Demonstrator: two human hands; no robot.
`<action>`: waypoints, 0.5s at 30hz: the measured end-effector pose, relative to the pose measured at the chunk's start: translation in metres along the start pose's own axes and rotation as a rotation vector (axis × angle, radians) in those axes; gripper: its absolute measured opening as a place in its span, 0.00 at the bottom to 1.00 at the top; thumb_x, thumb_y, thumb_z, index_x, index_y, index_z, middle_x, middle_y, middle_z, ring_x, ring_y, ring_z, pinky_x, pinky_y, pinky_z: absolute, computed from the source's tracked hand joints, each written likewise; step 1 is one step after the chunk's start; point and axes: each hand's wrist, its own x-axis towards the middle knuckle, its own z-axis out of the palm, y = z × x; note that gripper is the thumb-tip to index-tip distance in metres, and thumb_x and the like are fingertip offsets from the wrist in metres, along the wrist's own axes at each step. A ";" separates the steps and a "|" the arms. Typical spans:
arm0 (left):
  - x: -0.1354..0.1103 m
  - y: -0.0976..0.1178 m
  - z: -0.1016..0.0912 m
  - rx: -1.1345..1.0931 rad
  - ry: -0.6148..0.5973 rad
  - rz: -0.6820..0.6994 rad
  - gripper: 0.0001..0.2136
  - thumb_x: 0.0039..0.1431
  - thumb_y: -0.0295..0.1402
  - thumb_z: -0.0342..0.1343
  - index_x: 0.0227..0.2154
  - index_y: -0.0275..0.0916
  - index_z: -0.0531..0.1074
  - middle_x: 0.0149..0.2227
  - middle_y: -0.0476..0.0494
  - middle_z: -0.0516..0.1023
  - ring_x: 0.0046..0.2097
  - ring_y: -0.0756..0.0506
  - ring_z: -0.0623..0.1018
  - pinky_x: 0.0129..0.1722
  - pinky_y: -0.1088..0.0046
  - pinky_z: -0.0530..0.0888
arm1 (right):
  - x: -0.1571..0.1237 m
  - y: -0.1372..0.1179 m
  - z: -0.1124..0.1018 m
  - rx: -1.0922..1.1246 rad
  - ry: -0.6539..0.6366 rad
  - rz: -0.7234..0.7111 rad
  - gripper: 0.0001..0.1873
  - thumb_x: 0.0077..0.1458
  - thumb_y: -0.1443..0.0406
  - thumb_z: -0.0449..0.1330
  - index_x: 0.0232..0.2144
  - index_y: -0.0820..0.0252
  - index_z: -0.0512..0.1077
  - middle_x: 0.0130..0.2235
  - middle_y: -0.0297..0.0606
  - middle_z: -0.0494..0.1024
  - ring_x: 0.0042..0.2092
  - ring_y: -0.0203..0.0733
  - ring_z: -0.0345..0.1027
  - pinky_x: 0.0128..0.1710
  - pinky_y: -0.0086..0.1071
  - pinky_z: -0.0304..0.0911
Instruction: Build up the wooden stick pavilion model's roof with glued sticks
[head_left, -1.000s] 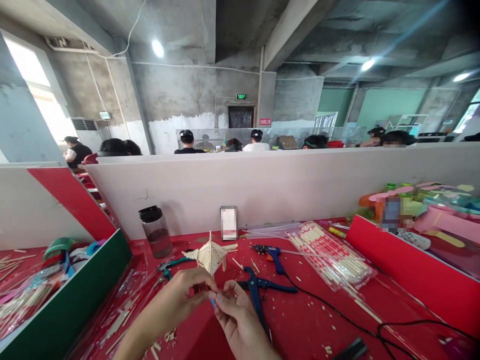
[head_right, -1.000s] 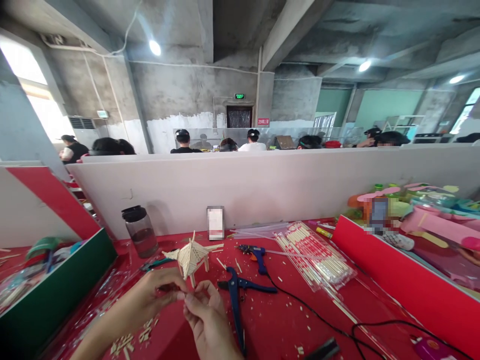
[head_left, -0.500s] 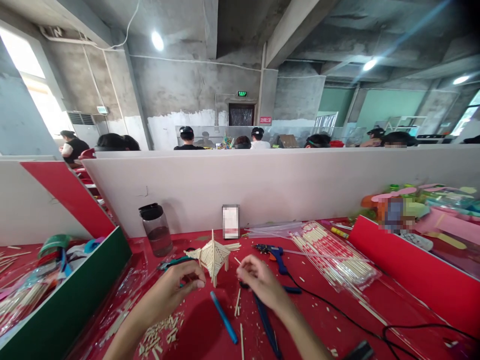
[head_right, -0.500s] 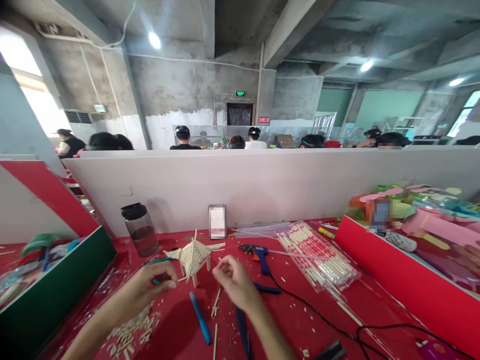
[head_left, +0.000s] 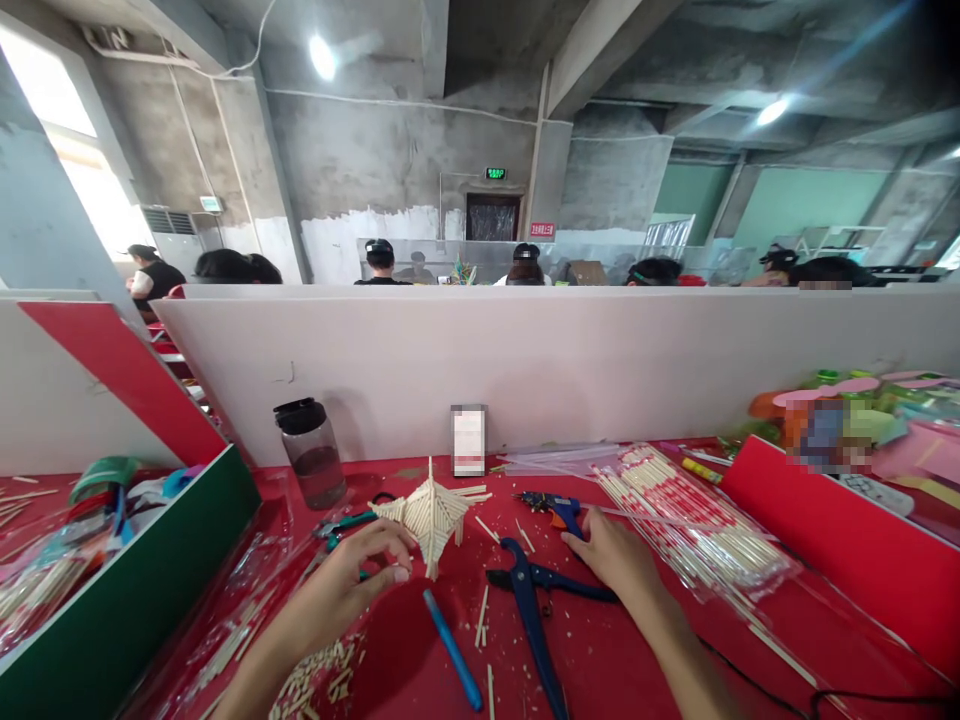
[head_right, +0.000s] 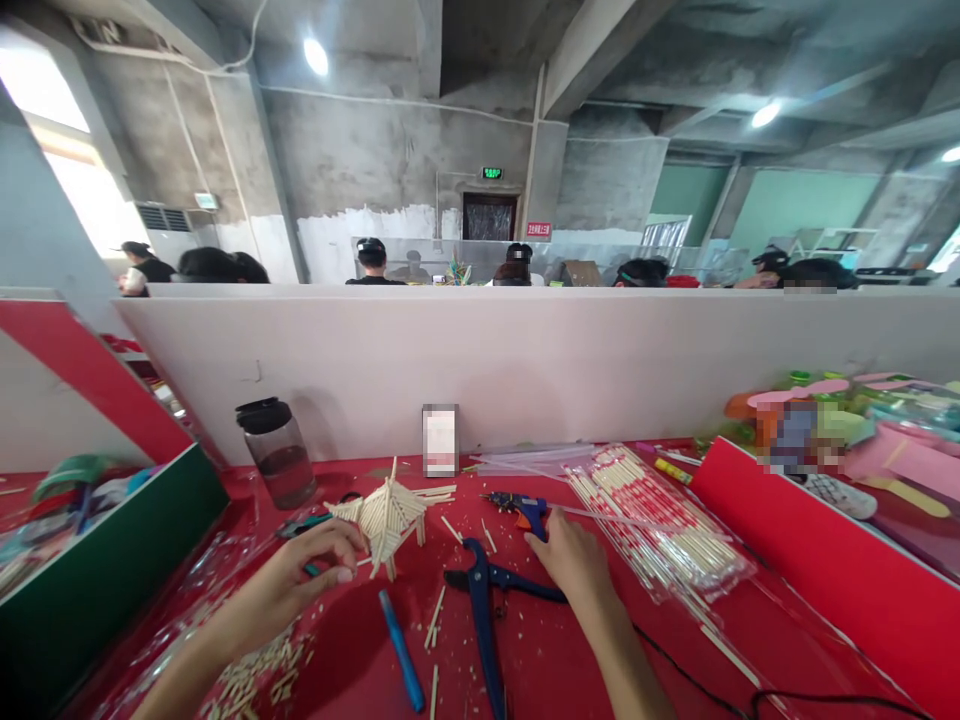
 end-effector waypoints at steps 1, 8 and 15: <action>0.000 0.000 0.001 0.000 0.002 -0.006 0.10 0.69 0.38 0.53 0.32 0.41 0.70 0.48 0.42 0.76 0.51 0.43 0.74 0.50 0.71 0.68 | -0.001 0.000 0.000 -0.014 0.017 0.006 0.16 0.64 0.56 0.59 0.46 0.63 0.72 0.43 0.52 0.83 0.46 0.58 0.78 0.39 0.37 0.66; 0.000 0.000 0.000 -0.003 0.011 0.002 0.10 0.68 0.38 0.54 0.32 0.41 0.71 0.47 0.42 0.77 0.51 0.43 0.74 0.49 0.71 0.69 | -0.008 -0.006 0.003 -0.074 0.099 0.029 0.13 0.66 0.59 0.57 0.41 0.64 0.74 0.40 0.51 0.83 0.44 0.56 0.79 0.37 0.36 0.64; -0.001 0.006 -0.001 -0.013 0.019 0.013 0.10 0.68 0.38 0.53 0.32 0.41 0.70 0.46 0.42 0.77 0.50 0.43 0.75 0.50 0.71 0.68 | -0.005 -0.002 0.001 -0.105 0.104 0.044 0.15 0.64 0.57 0.59 0.38 0.66 0.76 0.38 0.53 0.83 0.43 0.56 0.79 0.37 0.36 0.65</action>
